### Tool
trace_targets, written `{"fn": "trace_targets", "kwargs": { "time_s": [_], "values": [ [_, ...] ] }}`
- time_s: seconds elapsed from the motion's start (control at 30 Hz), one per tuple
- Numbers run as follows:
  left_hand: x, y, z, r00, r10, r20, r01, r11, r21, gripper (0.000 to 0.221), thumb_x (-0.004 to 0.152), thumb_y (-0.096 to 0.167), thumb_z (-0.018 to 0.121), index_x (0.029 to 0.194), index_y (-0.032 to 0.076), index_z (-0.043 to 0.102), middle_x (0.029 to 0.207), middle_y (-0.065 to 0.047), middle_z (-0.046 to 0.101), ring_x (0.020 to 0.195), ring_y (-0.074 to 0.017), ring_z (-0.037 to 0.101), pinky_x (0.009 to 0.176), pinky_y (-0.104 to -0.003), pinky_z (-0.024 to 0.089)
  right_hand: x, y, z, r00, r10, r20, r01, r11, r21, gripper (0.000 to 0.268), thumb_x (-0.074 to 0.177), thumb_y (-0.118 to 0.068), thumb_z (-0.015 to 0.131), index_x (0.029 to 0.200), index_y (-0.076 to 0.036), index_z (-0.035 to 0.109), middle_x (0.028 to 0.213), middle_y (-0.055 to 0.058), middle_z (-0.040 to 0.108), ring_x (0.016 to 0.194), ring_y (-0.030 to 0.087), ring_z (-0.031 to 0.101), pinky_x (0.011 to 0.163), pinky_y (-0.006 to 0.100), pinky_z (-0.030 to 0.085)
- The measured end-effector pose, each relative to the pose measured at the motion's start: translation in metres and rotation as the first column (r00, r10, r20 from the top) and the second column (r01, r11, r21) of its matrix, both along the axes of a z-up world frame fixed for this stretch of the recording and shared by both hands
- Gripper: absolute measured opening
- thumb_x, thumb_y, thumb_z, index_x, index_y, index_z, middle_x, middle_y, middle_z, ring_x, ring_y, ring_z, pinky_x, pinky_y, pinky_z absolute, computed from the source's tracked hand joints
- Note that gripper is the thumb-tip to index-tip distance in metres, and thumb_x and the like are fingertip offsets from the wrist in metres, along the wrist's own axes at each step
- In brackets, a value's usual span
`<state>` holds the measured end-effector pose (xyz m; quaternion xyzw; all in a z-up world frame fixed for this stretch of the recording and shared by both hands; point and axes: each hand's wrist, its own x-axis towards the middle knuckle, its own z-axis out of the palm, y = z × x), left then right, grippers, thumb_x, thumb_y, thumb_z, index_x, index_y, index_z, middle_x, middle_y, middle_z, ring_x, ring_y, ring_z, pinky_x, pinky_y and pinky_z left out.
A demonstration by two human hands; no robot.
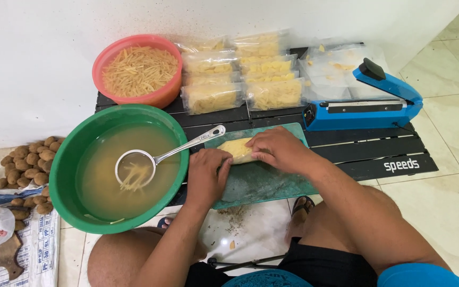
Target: The person places pieces of fruit into a plastic bag, uses a heat sealer to seal the opening, and repeats this for multiple bags on a table. The person uses a small strainer to transfer some items from a bowl of liquid into a bag.
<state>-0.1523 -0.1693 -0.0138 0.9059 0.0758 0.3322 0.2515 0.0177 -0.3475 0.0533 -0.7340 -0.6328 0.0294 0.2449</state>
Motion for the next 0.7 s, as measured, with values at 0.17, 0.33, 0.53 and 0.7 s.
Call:
{"fn": "trace_targets", "kwargs": {
  "time_s": [0.17, 0.33, 0.53, 0.7],
  "values": [
    [0.008, -0.023, 0.027, 0.979, -0.061, 0.195, 0.002, 0.957, 0.290, 0.014, 0.098, 0.019, 0.069, 0.111, 0.017, 0.074, 0.109, -0.004, 0.071, 0.105, -0.0280, 0.068, 0.093, -0.044, 0.049, 0.014, 0.009, 0.007, 0.986, -0.044, -0.162, 0.032, 0.996, -0.078, 0.022, 0.100, -0.033, 0.068, 0.084, -0.017, 0.067, 0.098, 0.003, 0.077, 0.090, 0.035, 0.072, 0.078, 0.048, 0.051],
    [0.009, -0.037, 0.020, 0.989, -0.126, 0.078, 0.075, 0.879, 0.471, 0.033, 0.101, 0.021, 0.065, 0.131, 0.007, 0.067, 0.134, -0.015, 0.065, 0.124, -0.0327, 0.062, 0.108, -0.046, 0.046, 0.032, 0.018, 0.007, 0.954, -0.078, -0.289, 0.032, 0.986, -0.163, 0.020, 0.101, -0.030, 0.065, 0.089, -0.016, 0.072, 0.097, 0.006, 0.079, 0.092, 0.037, 0.074, 0.083, 0.050, 0.054],
    [0.022, -0.028, -0.003, 1.000, 0.019, 0.016, -0.025, 0.821, 0.570, 0.054, 0.099, 0.029, 0.063, 0.149, 0.008, 0.053, 0.142, -0.013, 0.058, 0.135, -0.0297, 0.054, 0.113, -0.046, 0.039, 0.049, 0.025, -0.006, 0.936, -0.118, -0.332, 0.044, 0.974, -0.221, 0.010, 0.098, -0.032, 0.068, 0.097, -0.022, 0.071, 0.099, -0.001, 0.080, 0.104, 0.029, 0.075, 0.089, 0.047, 0.056],
    [0.034, -0.017, -0.018, 1.000, 0.024, 0.012, -0.027, 0.819, 0.573, 0.047, 0.100, 0.035, 0.062, 0.141, 0.012, 0.060, 0.134, -0.008, 0.063, 0.127, -0.0274, 0.058, 0.103, -0.042, 0.043, 0.024, 0.019, -0.006, 0.993, -0.087, 0.075, 0.084, 0.995, 0.049, 0.014, 0.097, -0.023, 0.069, 0.106, -0.015, 0.060, 0.097, 0.008, 0.077, 0.092, 0.034, 0.075, 0.087, 0.048, 0.054]
  ]
}}
